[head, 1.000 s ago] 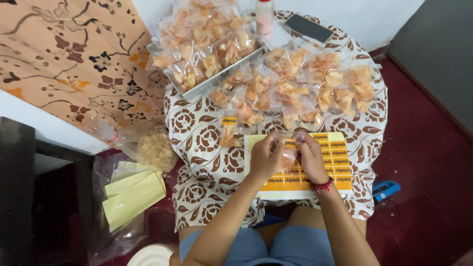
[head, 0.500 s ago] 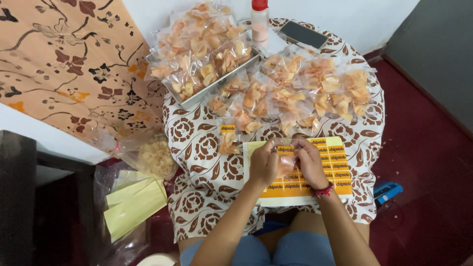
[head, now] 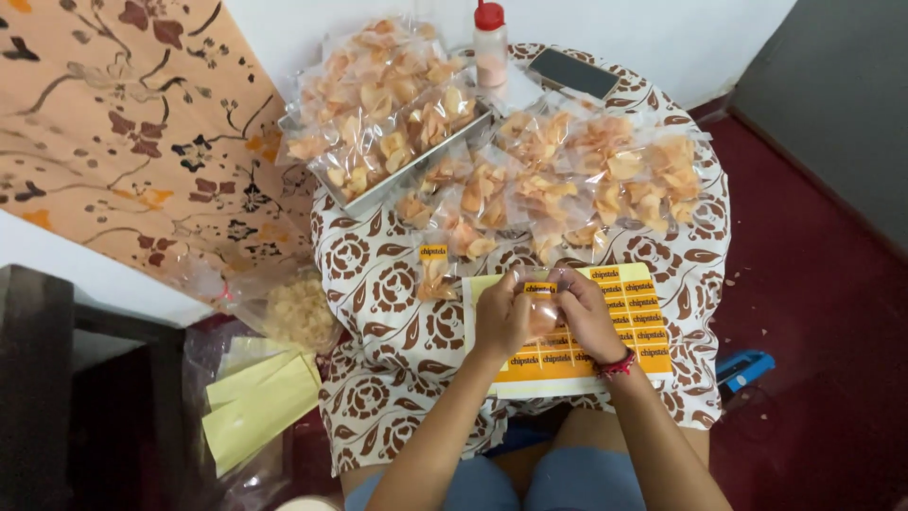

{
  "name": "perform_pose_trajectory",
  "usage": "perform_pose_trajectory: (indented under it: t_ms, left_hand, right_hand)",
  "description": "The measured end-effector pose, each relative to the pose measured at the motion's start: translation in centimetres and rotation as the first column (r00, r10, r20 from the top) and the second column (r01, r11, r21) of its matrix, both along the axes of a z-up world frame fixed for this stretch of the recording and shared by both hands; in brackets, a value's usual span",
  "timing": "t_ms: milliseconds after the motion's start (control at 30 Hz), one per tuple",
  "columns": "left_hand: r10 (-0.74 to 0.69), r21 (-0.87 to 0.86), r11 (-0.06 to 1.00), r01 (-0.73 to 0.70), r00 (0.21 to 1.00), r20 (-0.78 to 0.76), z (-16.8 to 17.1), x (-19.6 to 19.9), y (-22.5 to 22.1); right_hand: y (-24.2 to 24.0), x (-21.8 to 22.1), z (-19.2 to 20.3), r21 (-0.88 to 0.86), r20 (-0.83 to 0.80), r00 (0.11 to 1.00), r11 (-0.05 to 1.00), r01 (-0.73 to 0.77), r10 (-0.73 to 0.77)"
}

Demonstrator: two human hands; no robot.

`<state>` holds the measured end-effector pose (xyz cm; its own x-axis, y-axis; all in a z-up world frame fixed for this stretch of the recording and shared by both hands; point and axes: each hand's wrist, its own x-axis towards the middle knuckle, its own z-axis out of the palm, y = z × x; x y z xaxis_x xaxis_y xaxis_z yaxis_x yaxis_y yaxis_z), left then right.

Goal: The person picks up individual clear plastic bags containing yellow snack chips and applies a yellow and orange brand sticker to the center of each bag by hand.

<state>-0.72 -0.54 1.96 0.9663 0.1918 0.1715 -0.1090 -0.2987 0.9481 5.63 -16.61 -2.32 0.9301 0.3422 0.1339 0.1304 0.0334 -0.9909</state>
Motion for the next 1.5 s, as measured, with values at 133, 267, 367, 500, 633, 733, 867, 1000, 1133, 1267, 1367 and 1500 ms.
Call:
perform_pose_trajectory:
  t_ms: [133,267,367,500,633,733,867,1000,1133,1267,1367,1500]
  left_hand:
    - [0.016,-0.007,1.0,-0.016,0.999,-0.034,-0.3,0.0,0.0]
    - [0.029,0.012,1.0,-0.029,0.999,-0.034,-0.9,0.2,-0.1]
    - [0.033,0.024,0.999,-0.031,0.998,-0.062,-0.1,0.1,-0.3]
    - [0.03,0.023,0.999,-0.028,0.998,-0.056,-0.2,0.1,-0.1]
    - [0.045,0.024,0.999,-0.043,0.998,-0.053,-0.7,-0.2,-0.2]
    - [0.049,0.029,0.998,-0.048,0.997,-0.059,0.3,0.0,-0.3]
    - [0.034,0.023,0.999,-0.032,0.996,-0.084,0.2,0.0,-0.1]
    - [0.032,-0.003,0.999,-0.032,0.998,-0.061,-0.2,0.5,-0.2]
    - [0.025,0.018,1.0,-0.024,0.999,-0.028,0.8,0.0,-0.2]
    - [0.014,0.043,0.999,-0.012,0.999,-0.039,1.1,0.0,0.0]
    - [0.025,0.041,0.999,-0.024,0.999,-0.026,-0.2,0.2,0.2]
    - [0.018,0.016,1.0,-0.018,1.0,0.004,-0.5,0.1,0.1]
  right_hand:
    - [0.0,-0.2,0.8,-0.022,0.007,1.0,1.0,0.009,-0.008]
    - [0.0,-0.1,0.9,-0.061,0.027,1.0,0.998,0.017,-0.015]
    - [-0.2,-0.1,1.0,-0.068,0.015,1.0,0.998,0.005,-0.004]
    - [0.0,-0.2,1.2,-0.065,0.04,0.999,0.998,0.002,0.001]
    - [0.1,-0.5,1.9,-0.09,0.042,0.999,0.996,-0.009,0.013]
    - [0.3,-0.4,2.2,-0.092,0.049,0.999,0.996,0.001,0.004]
    - [0.2,-0.6,2.3,-0.066,0.042,0.999,0.998,-0.001,0.004]
    - [0.2,-0.2,2.0,-0.099,0.09,0.996,0.995,-0.006,0.015]
    - [0.2,-0.3,2.2,-0.116,0.126,0.992,0.993,-0.004,0.019]
    - [0.2,-0.2,2.0,-0.08,0.049,0.998,0.996,-0.028,0.032]
    - [0.3,-0.6,2.5,-0.072,0.052,0.998,0.997,-0.018,0.022]
    - [0.5,-0.8,3.0,-0.081,0.118,0.993,0.997,-0.002,0.012]
